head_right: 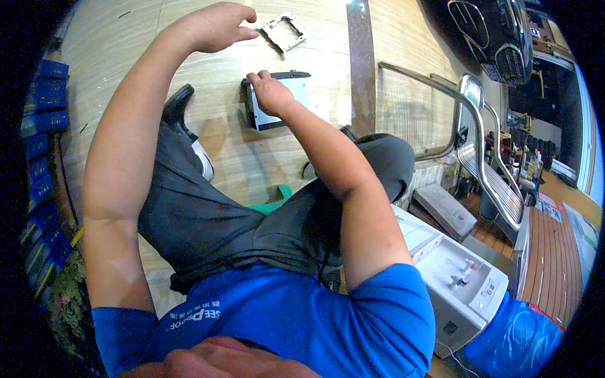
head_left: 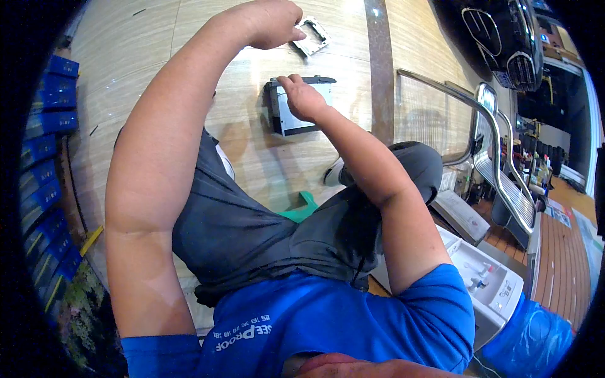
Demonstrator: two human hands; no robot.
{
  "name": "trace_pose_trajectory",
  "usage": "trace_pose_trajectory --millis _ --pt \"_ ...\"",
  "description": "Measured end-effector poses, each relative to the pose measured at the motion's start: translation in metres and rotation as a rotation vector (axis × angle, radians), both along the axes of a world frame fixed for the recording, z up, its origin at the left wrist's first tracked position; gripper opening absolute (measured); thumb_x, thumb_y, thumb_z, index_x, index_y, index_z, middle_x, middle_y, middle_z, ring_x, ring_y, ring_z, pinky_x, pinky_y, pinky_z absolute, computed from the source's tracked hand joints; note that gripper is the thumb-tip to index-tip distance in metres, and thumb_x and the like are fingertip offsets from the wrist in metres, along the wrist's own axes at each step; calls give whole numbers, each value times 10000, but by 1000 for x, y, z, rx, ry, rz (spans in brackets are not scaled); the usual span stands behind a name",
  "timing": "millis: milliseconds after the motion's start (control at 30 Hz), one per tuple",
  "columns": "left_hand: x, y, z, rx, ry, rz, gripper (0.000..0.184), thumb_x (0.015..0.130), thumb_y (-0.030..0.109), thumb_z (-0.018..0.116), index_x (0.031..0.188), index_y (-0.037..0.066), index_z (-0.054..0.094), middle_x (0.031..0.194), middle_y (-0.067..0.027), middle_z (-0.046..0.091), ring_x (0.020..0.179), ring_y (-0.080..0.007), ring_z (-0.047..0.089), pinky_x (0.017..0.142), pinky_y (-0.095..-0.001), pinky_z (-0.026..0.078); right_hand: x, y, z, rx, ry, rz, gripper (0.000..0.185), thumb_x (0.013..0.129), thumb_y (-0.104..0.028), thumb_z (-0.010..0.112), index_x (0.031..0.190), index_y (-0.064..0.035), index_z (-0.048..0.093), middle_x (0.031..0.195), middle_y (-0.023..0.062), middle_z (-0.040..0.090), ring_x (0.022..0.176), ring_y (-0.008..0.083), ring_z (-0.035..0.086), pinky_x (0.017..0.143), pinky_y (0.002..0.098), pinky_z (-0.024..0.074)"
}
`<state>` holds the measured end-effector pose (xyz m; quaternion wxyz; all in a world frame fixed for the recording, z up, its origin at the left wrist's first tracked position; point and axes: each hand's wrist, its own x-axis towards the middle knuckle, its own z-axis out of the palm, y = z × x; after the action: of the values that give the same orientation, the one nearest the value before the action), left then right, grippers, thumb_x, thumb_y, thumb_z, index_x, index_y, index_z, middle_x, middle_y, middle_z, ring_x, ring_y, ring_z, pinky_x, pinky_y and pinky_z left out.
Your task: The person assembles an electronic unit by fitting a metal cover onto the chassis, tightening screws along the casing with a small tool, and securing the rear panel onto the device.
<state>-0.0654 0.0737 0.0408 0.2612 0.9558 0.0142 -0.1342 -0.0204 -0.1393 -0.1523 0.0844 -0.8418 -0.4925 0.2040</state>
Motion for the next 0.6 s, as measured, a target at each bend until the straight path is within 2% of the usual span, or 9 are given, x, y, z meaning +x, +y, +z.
trace_pose_trajectory --millis 133,200,333,400,600 --pt "4 -1 -6 32 7 1 412 895 383 609 1032 4 694 1046 -237 676 1010 -385 638 881 -440 499 1 2 3 -56 38 13 376 933 -78 446 1308 -65 450 1178 245 582 1024 410 620 849 478 518" --pt "4 -1 -5 48 16 8 412 896 383 610 1034 4 693 1046 -238 675 1012 -385 638 880 -439 499 1 7 6 -242 62 -75 428 908 -28 434 1334 -64 435 1197 253 567 1056 410 606 878 479 507" --pt "2 -1 -2 28 26 9 411 896 379 613 1039 2 692 1045 -239 676 1019 -385 637 880 -440 498 -1 3 0 -154 21 -112 412 885 -9 451 1294 -59 454 1164 243 589 1031 408 617 855 481 513" --pt "3 -2 -3 40 39 26 409 896 376 615 1041 2 691 1044 -239 676 1021 -386 637 881 -441 497 1 1 -1 -11 28 -31 359 902 -42 475 1261 -54 465 1120 241 609 1002 413 627 828 486 519" --pt "-2 1 2 -1 14 17 402 896 363 622 1059 1 685 1064 -240 671 1035 -385 632 897 -442 489 3 7 -1 -193 26 -46 406 894 -13 437 1297 -58 451 1170 257 577 999 426 625 835 486 519"
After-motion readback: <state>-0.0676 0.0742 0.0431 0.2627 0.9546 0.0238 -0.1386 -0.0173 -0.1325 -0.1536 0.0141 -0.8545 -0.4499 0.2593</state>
